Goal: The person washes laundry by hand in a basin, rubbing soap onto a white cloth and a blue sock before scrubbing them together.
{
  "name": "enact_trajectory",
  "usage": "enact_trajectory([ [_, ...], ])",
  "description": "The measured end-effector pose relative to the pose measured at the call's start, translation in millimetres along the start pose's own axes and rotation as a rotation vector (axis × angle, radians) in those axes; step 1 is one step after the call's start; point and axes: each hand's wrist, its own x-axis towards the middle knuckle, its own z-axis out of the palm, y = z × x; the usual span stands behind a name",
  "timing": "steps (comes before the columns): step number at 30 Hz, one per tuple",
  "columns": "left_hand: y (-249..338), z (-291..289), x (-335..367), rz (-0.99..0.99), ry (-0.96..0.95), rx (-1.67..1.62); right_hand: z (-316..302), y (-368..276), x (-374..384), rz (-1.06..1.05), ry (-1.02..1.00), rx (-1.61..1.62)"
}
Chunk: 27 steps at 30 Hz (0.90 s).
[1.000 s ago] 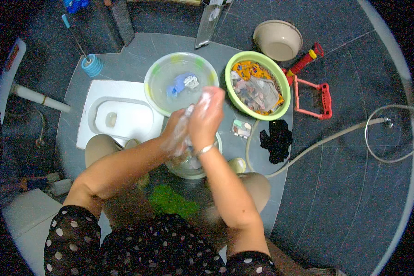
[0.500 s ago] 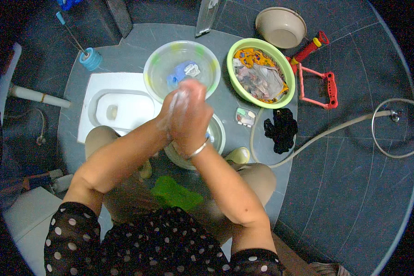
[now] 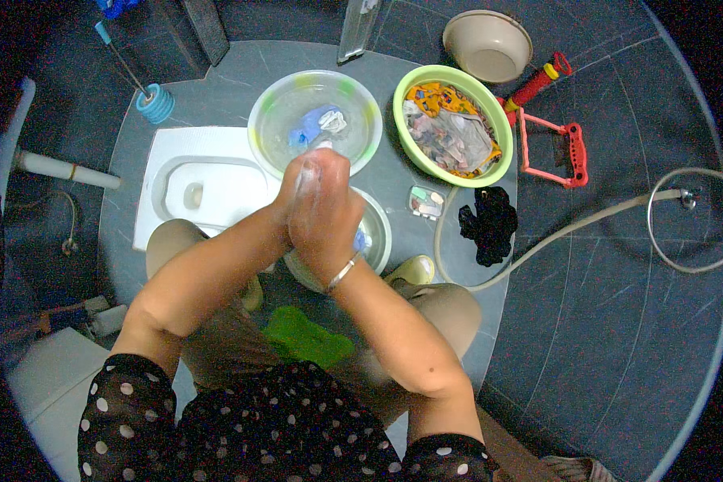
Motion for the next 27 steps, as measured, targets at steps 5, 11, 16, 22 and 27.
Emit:
enact_trajectory([
  [5, -26.3, 62.6, 3.7, -0.009, 0.724, 0.443, -1.1, 60.0, 28.4, 0.201, 0.145, 0.081],
  [11, 9.6, 42.5, 12.2, 0.062, 0.701, 0.577, -0.4, 25.6, -2.0, 0.237, 0.004, -0.027],
  [16, 18.4, 8.9, -2.8, 0.075, 0.143, 0.125, 5.9, -0.5, -7.5, 0.115, -0.057, -0.019],
  [22, -27.4, 58.4, 1.4, 0.062, 0.663, 0.465, 2.3, 56.7, 26.9, 0.272, 0.145, 0.128],
  [27, -4.9, 41.0, 8.6, 0.02, 0.753, 0.437, -3.0, 25.8, -3.3, 0.338, 0.038, 0.04],
])
